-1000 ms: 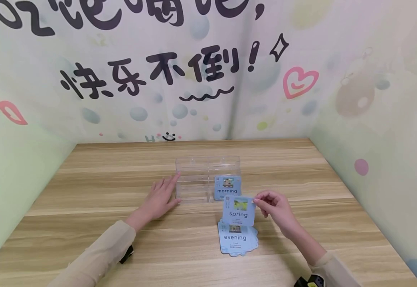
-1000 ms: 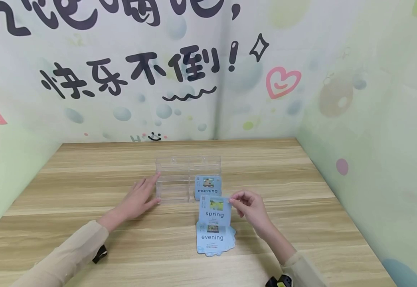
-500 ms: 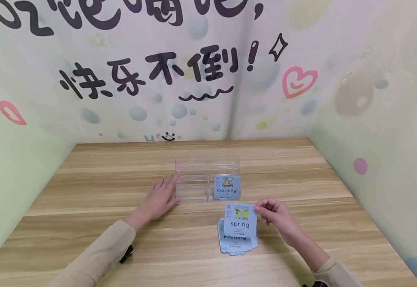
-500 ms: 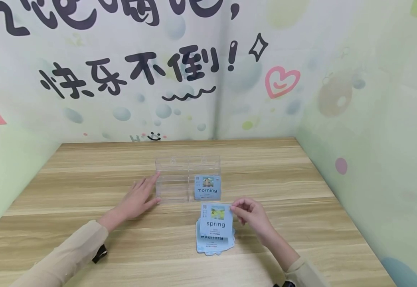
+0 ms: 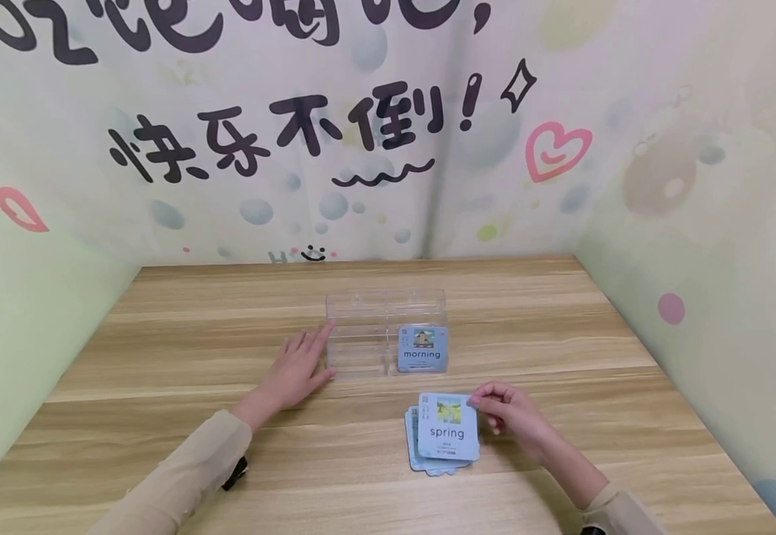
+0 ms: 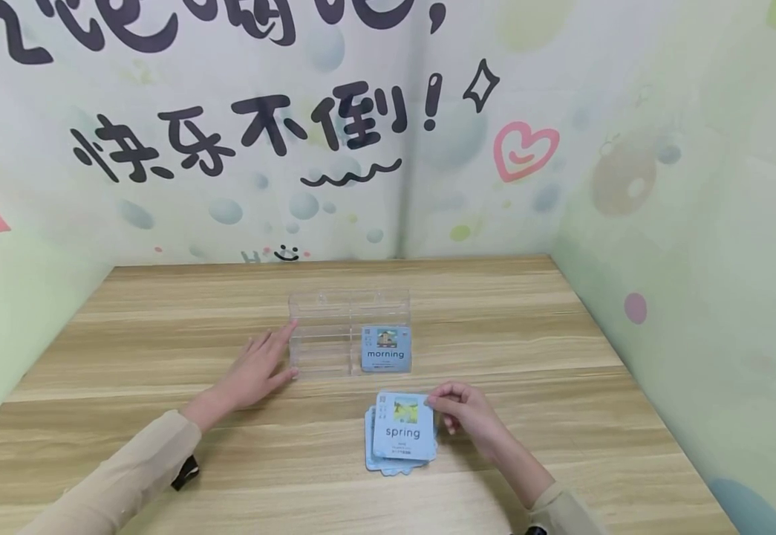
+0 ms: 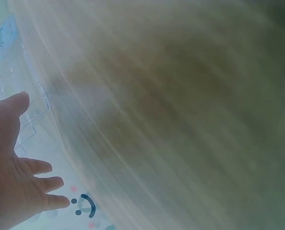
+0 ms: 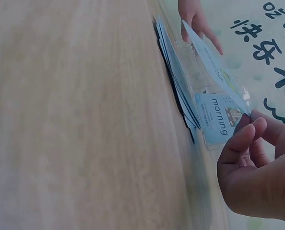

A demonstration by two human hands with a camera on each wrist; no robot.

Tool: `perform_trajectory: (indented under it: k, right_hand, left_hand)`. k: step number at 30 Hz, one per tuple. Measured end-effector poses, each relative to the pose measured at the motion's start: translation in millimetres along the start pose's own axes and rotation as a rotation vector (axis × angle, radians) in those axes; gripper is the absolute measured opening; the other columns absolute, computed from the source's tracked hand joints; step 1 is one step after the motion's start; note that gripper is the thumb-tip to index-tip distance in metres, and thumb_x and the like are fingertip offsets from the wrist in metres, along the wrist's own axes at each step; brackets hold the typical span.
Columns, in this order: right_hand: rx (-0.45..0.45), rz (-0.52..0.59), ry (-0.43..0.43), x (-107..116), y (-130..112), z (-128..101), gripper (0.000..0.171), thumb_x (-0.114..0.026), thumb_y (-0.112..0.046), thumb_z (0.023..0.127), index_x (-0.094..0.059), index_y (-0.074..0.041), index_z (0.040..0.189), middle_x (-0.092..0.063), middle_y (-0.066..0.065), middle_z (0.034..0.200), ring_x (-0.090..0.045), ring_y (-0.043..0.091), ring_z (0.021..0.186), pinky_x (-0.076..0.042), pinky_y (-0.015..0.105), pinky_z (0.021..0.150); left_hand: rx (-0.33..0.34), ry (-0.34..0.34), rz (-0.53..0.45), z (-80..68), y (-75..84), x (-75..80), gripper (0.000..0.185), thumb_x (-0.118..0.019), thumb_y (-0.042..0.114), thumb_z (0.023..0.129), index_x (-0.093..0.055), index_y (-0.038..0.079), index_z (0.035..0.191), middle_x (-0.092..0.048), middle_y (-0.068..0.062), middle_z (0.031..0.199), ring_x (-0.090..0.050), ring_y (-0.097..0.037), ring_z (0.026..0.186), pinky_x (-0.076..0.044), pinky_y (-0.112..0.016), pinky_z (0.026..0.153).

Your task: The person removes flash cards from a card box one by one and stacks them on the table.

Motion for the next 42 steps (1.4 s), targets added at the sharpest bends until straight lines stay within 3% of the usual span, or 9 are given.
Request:
perform_trajectory:
  k: [14,23,34,42]
  right_hand:
    - [-0.043,0.019,-0.083,-7.7,8.2,4.9,0.012,-0.062,-0.018,0.085,-0.06,-0.007,0.089,-0.054,-0.002,0.071,-0.043,0.006,0.055,-0.037,0.016,0.048]
    - [-0.065,-0.043,-0.006,-8.3,9.1,6.7,0.015,-0.065,-0.017,0.082,-0.063,-0.003,0.088,-0.052,-0.002,0.065,-0.04,0.006,0.051,-0.035,0.016,0.044]
    - [-0.076,-0.219,0.119,-10.1,6.7,7.1,0.019,-0.068,-0.015,0.078,-0.061,0.0,0.089,-0.05,-0.001,0.058,-0.04,0.008,0.047,-0.035,0.018,0.042]
    - [-0.044,-0.305,0.134,-12.5,3.0,6.5,0.018,-0.069,-0.013,0.077,-0.061,-0.001,0.087,-0.048,-0.001,0.054,-0.04,0.009,0.045,-0.035,0.019,0.04]
  left_hand:
    - [0.001,-0.006,-0.006,-0.2,-0.7,0.9,0.081,-0.055,0.036,0.089,-0.001,0.02,0.147,-0.03,-0.026,0.141,-0.026,-0.048,0.127,-0.016,-0.065,0.101]
    - [0.005,-0.012,-0.011,0.1,-1.6,0.2,0.081,-0.055,0.036,0.09,0.0,0.02,0.147,-0.029,-0.026,0.141,-0.025,-0.047,0.127,-0.015,-0.065,0.101]
    - [0.002,-0.006,-0.004,-0.2,0.2,2.0,0.079,-0.055,0.037,0.09,-0.003,0.019,0.147,-0.03,-0.026,0.141,-0.027,-0.048,0.127,-0.016,-0.064,0.101]
    - [-0.001,0.001,-0.004,-0.1,0.0,2.1,0.08,-0.055,0.037,0.089,-0.004,0.019,0.147,-0.03,-0.026,0.141,-0.027,-0.048,0.127,-0.017,-0.064,0.101]
Point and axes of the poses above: each hand's wrist, its own z-axis towards the middle knuckle, its own x-axis out of the back of the hand, y = z × x, the point moved 4 cm from there along z, towards the middle knuckle
